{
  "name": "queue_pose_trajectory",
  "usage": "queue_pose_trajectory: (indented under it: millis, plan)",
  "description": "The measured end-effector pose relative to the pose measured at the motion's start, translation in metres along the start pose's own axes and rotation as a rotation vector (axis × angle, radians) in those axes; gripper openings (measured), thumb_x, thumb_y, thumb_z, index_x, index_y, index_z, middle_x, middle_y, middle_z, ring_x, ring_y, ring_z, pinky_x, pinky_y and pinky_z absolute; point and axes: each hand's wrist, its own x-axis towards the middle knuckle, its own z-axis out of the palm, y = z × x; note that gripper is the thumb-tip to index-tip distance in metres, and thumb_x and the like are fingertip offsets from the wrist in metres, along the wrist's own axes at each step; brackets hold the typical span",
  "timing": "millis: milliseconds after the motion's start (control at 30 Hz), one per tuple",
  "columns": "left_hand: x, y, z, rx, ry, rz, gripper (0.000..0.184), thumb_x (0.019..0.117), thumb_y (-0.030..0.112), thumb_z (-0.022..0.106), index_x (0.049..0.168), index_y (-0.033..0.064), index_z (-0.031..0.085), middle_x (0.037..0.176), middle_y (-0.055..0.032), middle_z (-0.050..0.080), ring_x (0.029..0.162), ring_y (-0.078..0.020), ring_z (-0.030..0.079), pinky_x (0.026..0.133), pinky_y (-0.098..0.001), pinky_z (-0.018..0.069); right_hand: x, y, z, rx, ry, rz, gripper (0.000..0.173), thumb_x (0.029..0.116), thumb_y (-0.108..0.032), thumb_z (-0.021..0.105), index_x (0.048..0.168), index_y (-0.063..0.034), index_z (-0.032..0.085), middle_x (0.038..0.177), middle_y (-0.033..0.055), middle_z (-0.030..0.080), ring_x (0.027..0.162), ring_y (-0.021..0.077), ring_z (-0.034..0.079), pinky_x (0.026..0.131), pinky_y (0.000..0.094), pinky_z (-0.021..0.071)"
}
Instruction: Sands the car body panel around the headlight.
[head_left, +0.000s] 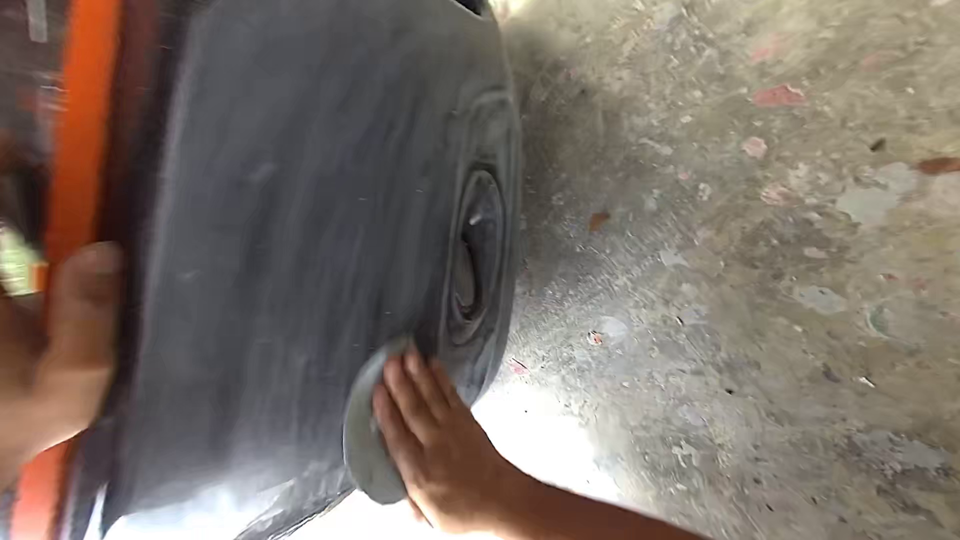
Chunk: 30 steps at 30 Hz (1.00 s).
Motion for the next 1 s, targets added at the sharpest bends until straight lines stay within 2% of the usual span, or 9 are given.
queue_pose_trajectory:
  millis: [67, 167, 333, 400, 500, 600, 700, 833, 1000]
  plan:
    - [0.014, -0.021, -0.007, 0.183, 0.06, 0.176, 0.073, 0.1007, 0.058, 0.04, 0.158, 0.0127, 0.037, 0.16, -0.0173, 0.038, 0.147, -0.0329, 0.04, 0.12, -0.0538, 0.0333, -0.01, -0.003, 0.014, -0.111, 0.003, -0.069, 0.071, 0.0896, -0.033, 0.06, 0.155, -0.0139, 0.04, 0.165, 0.0057, 0.037, 0.156, 0.0215, 0.024, 0.128, 0.0472, 0.0149]
    - [0.027, 0.016, -0.026, 0.383, 0.081, 0.193, 0.079, 0.0949, 0.067, 0.033, 0.154, 0.0152, 0.043, 0.162, -0.0235, 0.033, 0.147, -0.0502, 0.03, 0.113, -0.072, 0.0245, 0.07, 0.031, -0.011, -0.174, 0.189, -0.031, 0.083, 0.0979, -0.068, 0.039, 0.159, -0.0117, 0.034, 0.166, 0.0111, 0.035, 0.156, 0.0259, 0.027, 0.126, 0.0553, 0.021]
    - [0.027, 0.033, -0.031, 0.41, 0.099, 0.149, 0.08, 0.095, 0.069, 0.031, 0.158, 0.0205, 0.039, 0.163, -0.0196, 0.034, 0.149, -0.0446, 0.031, 0.115, -0.0714, 0.0218, 0.173, 0.029, -0.05, -0.225, 0.257, 0.014, 0.077, 0.1058, -0.051, 0.021, 0.164, -0.0007, 0.012, 0.173, 0.0161, 0.008, 0.16, 0.0341, 0.004, 0.129, 0.0604, 0.0088]
    - [0.027, 0.034, -0.033, 0.38, 0.103, 0.139, 0.082, 0.0953, 0.068, 0.032, 0.161, 0.0195, 0.033, 0.165, -0.0191, 0.029, 0.152, -0.0436, 0.026, 0.117, -0.073, 0.0188, 0.118, -0.018, -0.025, -0.269, 0.157, -0.128, 0.079, 0.1039, -0.053, 0.025, 0.165, -0.0043, 0.013, 0.173, 0.0153, 0.01, 0.16, 0.0352, 0.005, 0.129, 0.0632, 0.0097]
    - [0.026, 0.033, -0.033, 0.307, 0.141, 0.154, 0.083, 0.0968, 0.065, 0.037, 0.162, 0.0156, 0.03, 0.167, -0.0186, 0.026, 0.155, -0.0424, 0.021, 0.118, -0.0724, 0.0175, 0.054, -0.038, -0.005, -0.39, -0.029, -0.355, 0.078, 0.097, -0.058, 0.035, 0.163, -0.0182, 0.023, 0.172, 0.001, 0.021, 0.16, 0.0227, 0.01, 0.129, 0.0499, 0.0086]
    - [0.024, 0.034, -0.034, 0.222, 0.177, 0.153, 0.081, 0.0975, 0.061, 0.043, 0.163, 0.0164, 0.028, 0.169, -0.0161, 0.023, 0.157, -0.0398, 0.017, 0.12, -0.0712, 0.0168, 0.103, -0.012, -0.032, -0.441, 0.028, -0.395, 0.08, 0.0999, -0.067, 0.028, 0.161, -0.0155, 0.032, 0.167, 0.0065, 0.032, 0.157, 0.0255, 0.023, 0.127, 0.0556, 0.0208]
    - [0.025, 0.034, -0.04, 0.055, 0.237, 0.116, 0.077, 0.099, 0.057, 0.044, 0.163, 0.0173, 0.028, 0.168, -0.0133, 0.026, 0.157, -0.0349, 0.019, 0.122, -0.0641, 0.0208, 0.155, -0.019, -0.055, -0.433, 0.068, -0.229, 0.073, 0.1064, -0.054, 0.022, 0.164, -0.0088, 0.022, 0.172, 0.0109, 0.019, 0.159, 0.0286, 0.014, 0.128, 0.0582, 0.0181]
    - [0.02, 0.017, -0.05, -0.353, 0.373, 0.207, 0.072, 0.0957, 0.045, 0.06, 0.157, 0.0144, 0.039, 0.161, -0.0142, 0.037, 0.15, -0.0324, 0.033, 0.122, -0.0537, 0.0313, 0.101, -0.082, -0.037, -0.513, -0.123, -0.326, 0.071, 0.1058, -0.046, 0.031, 0.159, 0.0006, 0.032, 0.167, 0.0209, 0.028, 0.156, 0.0375, 0.022, 0.126, 0.0584, 0.0253]
    - [-0.032, -0.056, -0.11, -0.123, 0.479, 0.419, 0.061, 0.0946, 0.045, 0.059, 0.147, 0.0151, 0.053, 0.16, -0.0149, 0.04, 0.148, -0.0343, 0.038, 0.118, -0.0558, 0.0355, 0.151, -0.032, -0.068, -0.579, -0.064, -0.293, 0.068, 0.1079, -0.052, 0.023, 0.163, -0.0111, 0.03, 0.169, 0.0067, 0.028, 0.157, 0.0233, 0.022, 0.127, 0.0543, 0.0237]
